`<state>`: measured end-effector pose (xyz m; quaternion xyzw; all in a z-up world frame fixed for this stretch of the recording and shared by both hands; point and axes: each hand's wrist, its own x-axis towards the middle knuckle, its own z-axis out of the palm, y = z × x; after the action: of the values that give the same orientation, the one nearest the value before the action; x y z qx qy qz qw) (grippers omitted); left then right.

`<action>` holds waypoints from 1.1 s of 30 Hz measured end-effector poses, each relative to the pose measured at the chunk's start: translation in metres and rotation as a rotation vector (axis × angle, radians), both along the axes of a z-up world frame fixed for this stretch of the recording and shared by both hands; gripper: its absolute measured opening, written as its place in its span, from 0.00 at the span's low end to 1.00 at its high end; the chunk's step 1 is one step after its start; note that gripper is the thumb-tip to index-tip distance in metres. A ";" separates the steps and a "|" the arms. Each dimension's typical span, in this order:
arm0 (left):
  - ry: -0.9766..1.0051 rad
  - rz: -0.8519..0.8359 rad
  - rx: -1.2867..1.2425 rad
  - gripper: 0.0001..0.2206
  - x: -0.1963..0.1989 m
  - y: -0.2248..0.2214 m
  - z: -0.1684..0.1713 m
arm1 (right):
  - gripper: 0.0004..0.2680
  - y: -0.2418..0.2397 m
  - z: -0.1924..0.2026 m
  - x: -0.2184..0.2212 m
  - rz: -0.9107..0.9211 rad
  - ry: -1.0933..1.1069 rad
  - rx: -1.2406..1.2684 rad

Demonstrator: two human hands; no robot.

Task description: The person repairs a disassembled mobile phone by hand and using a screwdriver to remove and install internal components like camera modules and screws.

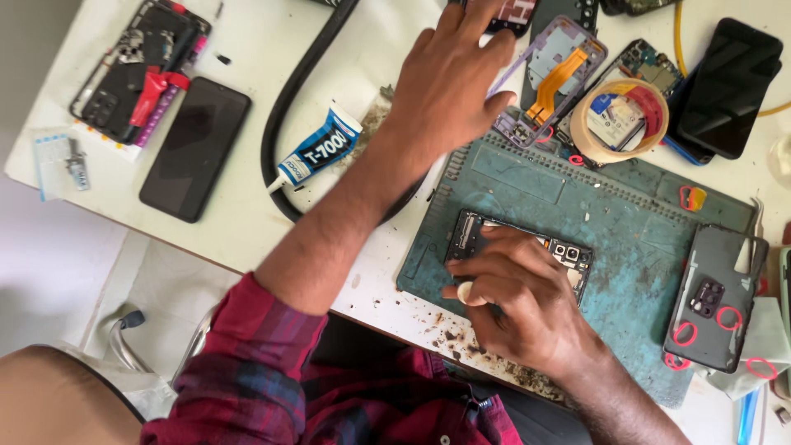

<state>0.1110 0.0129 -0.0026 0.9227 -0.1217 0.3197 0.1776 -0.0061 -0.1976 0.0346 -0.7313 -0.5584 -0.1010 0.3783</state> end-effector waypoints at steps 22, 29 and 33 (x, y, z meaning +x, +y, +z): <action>0.049 -0.082 -0.046 0.14 0.011 0.013 -0.019 | 0.20 -0.004 -0.002 -0.001 -0.051 0.067 0.003; 0.228 -0.082 -0.046 0.15 0.030 0.017 -0.014 | 0.22 -0.005 -0.013 0.003 -0.064 0.084 0.041; 0.086 -0.148 -0.097 0.15 0.039 0.018 -0.008 | 0.20 -0.006 -0.013 -0.001 -0.039 0.103 0.008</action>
<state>0.1501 0.0304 -0.0107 0.9143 -0.1662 0.2715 0.2505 -0.0066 -0.2034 0.0217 -0.7447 -0.5235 -0.0727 0.4075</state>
